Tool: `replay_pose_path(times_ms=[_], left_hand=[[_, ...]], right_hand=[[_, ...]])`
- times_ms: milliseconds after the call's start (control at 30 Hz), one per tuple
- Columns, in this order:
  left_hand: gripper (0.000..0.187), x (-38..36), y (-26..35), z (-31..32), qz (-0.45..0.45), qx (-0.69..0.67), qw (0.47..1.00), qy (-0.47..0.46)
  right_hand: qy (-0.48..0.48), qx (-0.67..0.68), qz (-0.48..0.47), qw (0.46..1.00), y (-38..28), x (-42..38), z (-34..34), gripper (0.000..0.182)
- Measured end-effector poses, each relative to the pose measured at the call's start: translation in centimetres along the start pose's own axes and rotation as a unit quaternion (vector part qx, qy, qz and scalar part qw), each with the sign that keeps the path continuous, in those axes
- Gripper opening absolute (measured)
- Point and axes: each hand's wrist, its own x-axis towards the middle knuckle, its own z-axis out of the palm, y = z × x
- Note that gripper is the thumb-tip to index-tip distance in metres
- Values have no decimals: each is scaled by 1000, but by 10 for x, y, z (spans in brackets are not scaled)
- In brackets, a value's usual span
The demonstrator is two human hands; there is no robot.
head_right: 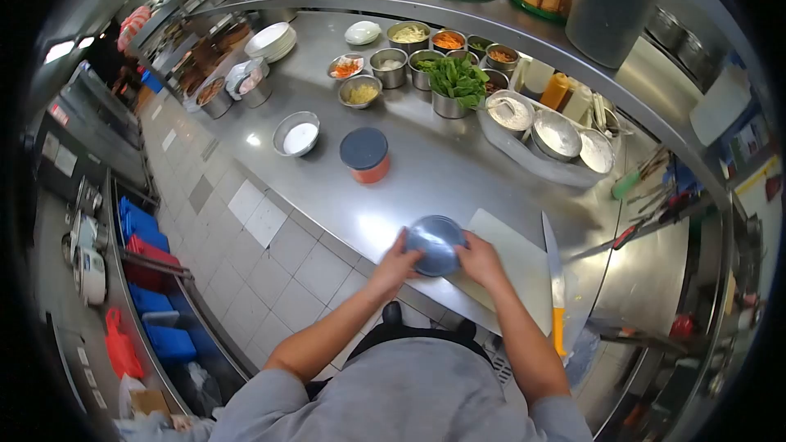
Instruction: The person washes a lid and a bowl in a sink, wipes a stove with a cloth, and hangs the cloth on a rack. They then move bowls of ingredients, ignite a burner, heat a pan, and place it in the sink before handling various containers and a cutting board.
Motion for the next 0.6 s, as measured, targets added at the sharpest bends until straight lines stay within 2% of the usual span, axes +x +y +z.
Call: replay_pose_path(times_ms=[33,100,167,233,267,333,367,400,433,500,533,567,600], left_hand=[[82,6,10,-29,-11,60,997,45],[78,22,26,-83,0,62,996,59],[77,32,40,-122,58,46,991,108],[76,37,55,-136,152,23,977,148],[72,51,43,-153,228,28,958,173],[64,53,36,-168,323,99,917,211],[64,49,24,-167,315,101,926,181],[56,43,12,-170,295,136,926,194],[48,41,11,-165,277,173,922,209],[34,33,-6,-135,102,116,988,-4],[34,40,-16,-116,81,214,972,-60],[33,56,-28,-95,61,313,940,-118],[35,77,-44,-73,153,380,899,-155]], right_hand=[[-18,8,0,1000,-9,17,28,39],[-64,70,3,996,-23,47,78,43],[-107,275,41,955,-37,65,112,48],[-5,264,-37,964,-37,64,137,49],[22,271,-19,962,-32,53,131,49],[79,122,-77,986,-28,19,102,55],[118,117,-43,985,-12,-1,82,60],[206,6,-54,977,39,-11,70,60],[303,-33,-10,953,74,-38,49,57],[436,-178,117,875,137,-99,-6,56],[483,-261,173,818,150,-131,-30,53],[446,-278,251,813,160,-155,-44,48],[408,-290,330,801,166,-178,-51,44]])
